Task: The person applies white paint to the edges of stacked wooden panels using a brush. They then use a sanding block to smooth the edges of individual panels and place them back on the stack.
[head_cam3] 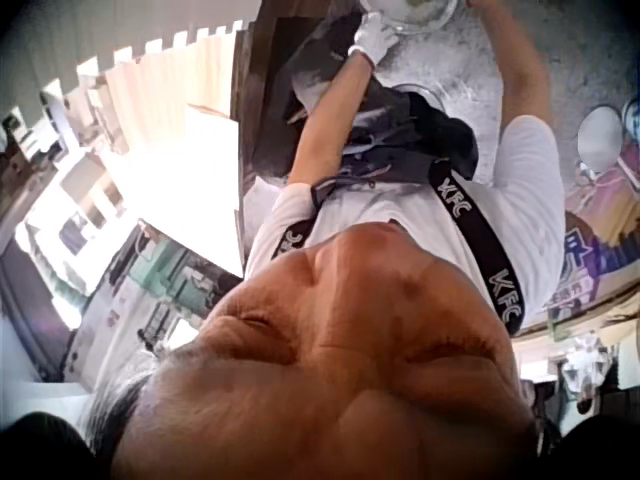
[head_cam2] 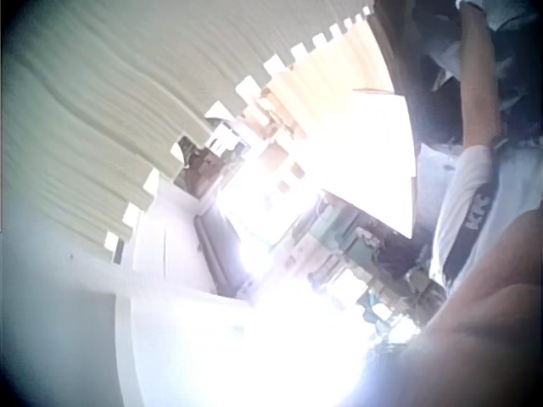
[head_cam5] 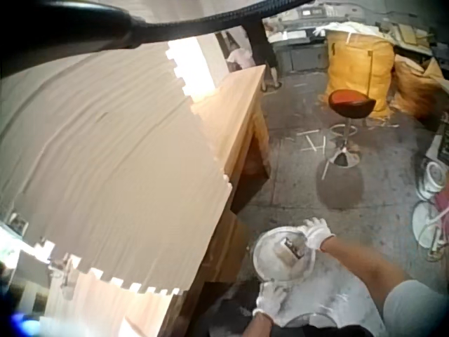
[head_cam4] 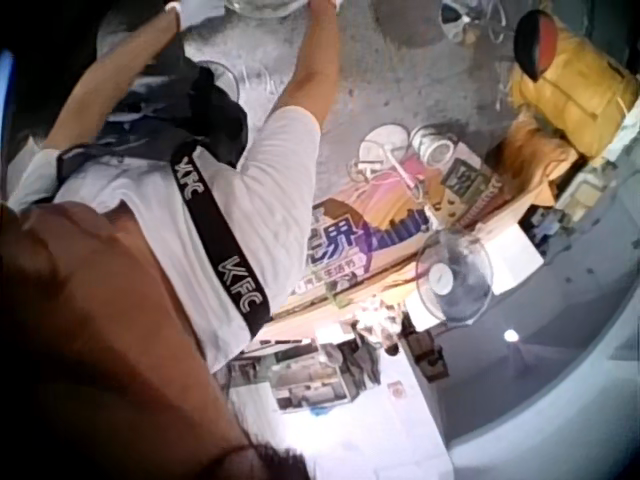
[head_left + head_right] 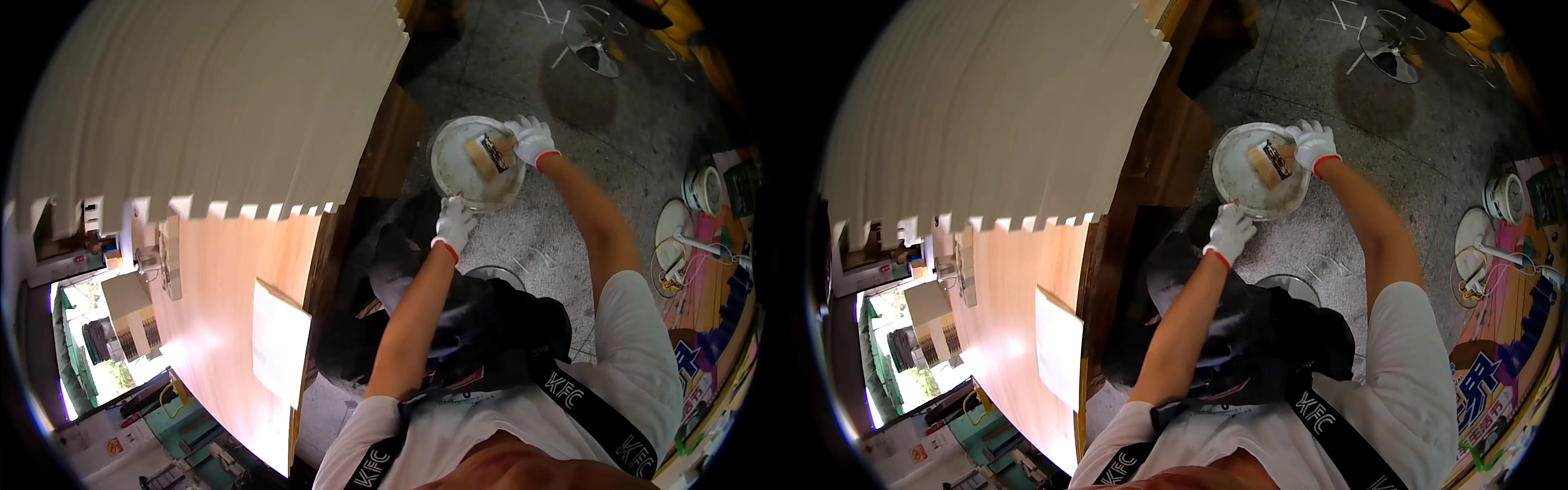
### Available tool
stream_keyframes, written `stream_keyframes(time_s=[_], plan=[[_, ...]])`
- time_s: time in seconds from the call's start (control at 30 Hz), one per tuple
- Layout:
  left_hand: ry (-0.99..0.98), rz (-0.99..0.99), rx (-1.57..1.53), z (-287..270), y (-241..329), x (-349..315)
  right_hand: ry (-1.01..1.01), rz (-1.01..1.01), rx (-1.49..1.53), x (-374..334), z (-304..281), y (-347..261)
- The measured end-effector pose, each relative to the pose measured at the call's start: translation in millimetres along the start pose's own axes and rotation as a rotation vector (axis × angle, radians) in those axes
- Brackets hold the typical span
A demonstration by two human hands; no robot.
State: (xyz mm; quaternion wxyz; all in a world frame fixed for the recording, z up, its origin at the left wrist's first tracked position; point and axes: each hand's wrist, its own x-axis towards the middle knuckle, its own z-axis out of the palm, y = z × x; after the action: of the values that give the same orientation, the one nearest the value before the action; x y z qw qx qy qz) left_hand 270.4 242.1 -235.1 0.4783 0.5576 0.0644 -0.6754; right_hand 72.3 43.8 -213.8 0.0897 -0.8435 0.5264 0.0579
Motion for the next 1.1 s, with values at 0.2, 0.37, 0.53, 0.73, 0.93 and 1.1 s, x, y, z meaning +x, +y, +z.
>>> stream_keyframes(time_s=[0.2,0.37,0.53,0.73,0.93,1.1], plan=[[0.348,-0.099,0.298,12,-28,46,-0.006,-0.037,-0.181,3,50,20],[0.34,-0.023,0.681,8,-22,56,-0.091,-0.073,-0.071,-16,36,30],[0.426,0.07,0.419,10,-33,63,-0.107,0.001,0.651,-73,44,44],[0.524,0.241,0.881,2,-41,53,0.097,0.294,1.554,-71,48,37],[0.103,0.277,1.538,31,-46,0,-0.197,0.29,1.23,-66,-57,39],[-0.288,0.244,1.774,20,-74,10,-0.382,-0.081,0.461,-19,-5,-26]])
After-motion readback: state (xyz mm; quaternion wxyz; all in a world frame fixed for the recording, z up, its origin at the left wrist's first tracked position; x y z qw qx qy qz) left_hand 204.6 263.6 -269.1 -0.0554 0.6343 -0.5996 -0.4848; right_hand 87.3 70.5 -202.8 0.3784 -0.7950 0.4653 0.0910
